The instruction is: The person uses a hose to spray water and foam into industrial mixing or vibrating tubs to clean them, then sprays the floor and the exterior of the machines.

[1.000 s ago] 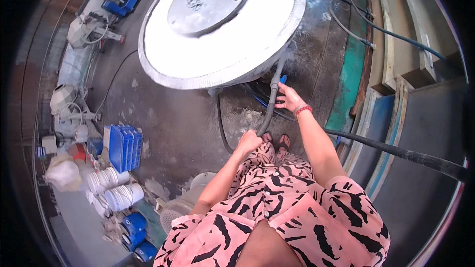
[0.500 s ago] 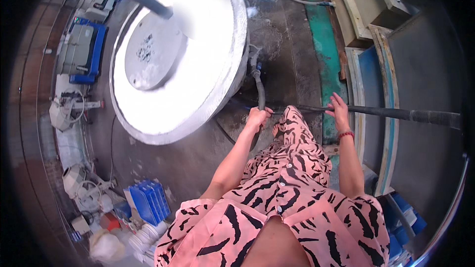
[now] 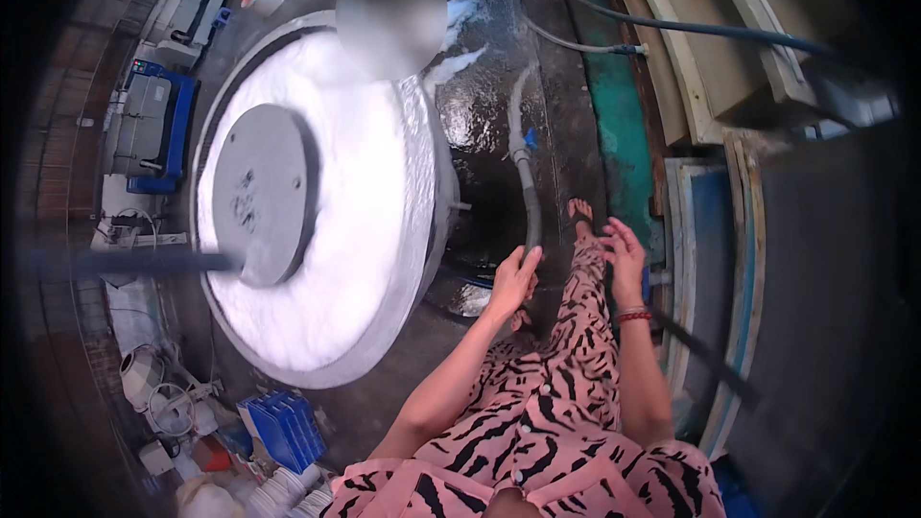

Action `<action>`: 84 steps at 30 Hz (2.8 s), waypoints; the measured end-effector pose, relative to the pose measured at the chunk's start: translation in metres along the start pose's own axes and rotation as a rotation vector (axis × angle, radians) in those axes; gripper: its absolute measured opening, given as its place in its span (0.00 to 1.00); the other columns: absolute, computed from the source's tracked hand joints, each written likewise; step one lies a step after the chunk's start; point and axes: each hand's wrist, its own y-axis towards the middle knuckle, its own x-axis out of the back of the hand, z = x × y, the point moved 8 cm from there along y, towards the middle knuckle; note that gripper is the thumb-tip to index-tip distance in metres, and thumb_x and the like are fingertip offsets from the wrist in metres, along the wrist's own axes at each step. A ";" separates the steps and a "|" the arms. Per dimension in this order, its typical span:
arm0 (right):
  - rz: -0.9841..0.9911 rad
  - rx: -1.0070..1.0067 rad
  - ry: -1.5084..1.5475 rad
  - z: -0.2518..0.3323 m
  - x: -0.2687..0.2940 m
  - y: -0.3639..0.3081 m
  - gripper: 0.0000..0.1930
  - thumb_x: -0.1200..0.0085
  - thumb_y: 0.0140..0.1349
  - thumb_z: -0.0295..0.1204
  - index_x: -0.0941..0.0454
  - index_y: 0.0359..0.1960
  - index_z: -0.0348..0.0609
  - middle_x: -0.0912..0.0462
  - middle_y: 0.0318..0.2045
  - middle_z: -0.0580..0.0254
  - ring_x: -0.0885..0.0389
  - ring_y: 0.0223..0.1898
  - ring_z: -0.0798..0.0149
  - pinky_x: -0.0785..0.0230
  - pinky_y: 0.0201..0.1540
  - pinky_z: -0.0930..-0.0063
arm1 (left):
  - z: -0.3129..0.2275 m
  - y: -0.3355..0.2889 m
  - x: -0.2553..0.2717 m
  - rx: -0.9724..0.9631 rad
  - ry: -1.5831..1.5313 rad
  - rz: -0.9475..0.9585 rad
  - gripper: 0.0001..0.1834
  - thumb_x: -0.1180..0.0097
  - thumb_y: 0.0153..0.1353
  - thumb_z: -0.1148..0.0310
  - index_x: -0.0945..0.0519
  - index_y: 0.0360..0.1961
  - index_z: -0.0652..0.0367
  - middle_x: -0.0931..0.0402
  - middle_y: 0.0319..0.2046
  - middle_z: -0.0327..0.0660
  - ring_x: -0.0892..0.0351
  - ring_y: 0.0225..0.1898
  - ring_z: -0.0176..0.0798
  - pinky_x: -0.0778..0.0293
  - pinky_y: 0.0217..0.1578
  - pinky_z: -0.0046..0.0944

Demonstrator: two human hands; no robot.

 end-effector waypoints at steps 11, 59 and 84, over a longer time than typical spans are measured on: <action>-0.122 -0.136 -0.158 0.012 0.060 0.153 0.14 0.60 0.63 0.25 0.30 0.49 0.37 0.26 0.40 0.60 0.26 0.37 0.70 0.28 0.35 0.78 | -0.025 0.218 -0.024 0.225 -0.072 -0.350 0.19 0.42 0.52 0.59 0.33 0.13 0.56 0.40 0.08 0.30 0.43 0.09 0.25 0.48 0.11 0.31; -0.156 -0.123 -0.399 0.007 0.112 0.217 0.13 0.62 0.63 0.23 0.29 0.47 0.35 0.25 0.37 0.62 0.26 0.36 0.71 0.31 0.37 0.79 | 0.032 0.334 0.062 0.368 -0.159 -0.942 0.19 0.40 0.49 0.58 0.30 0.15 0.63 0.31 0.11 0.39 0.32 0.11 0.34 0.37 0.13 0.36; -0.170 -0.043 -0.495 0.017 0.109 0.208 0.28 0.65 0.57 0.18 0.49 0.62 0.46 0.32 0.44 0.58 0.30 0.36 0.68 0.33 0.38 0.77 | -0.056 0.339 -0.038 0.081 0.383 -0.529 0.20 0.46 0.51 0.55 0.23 0.28 0.65 0.25 0.18 0.52 0.22 0.24 0.50 0.29 0.28 0.44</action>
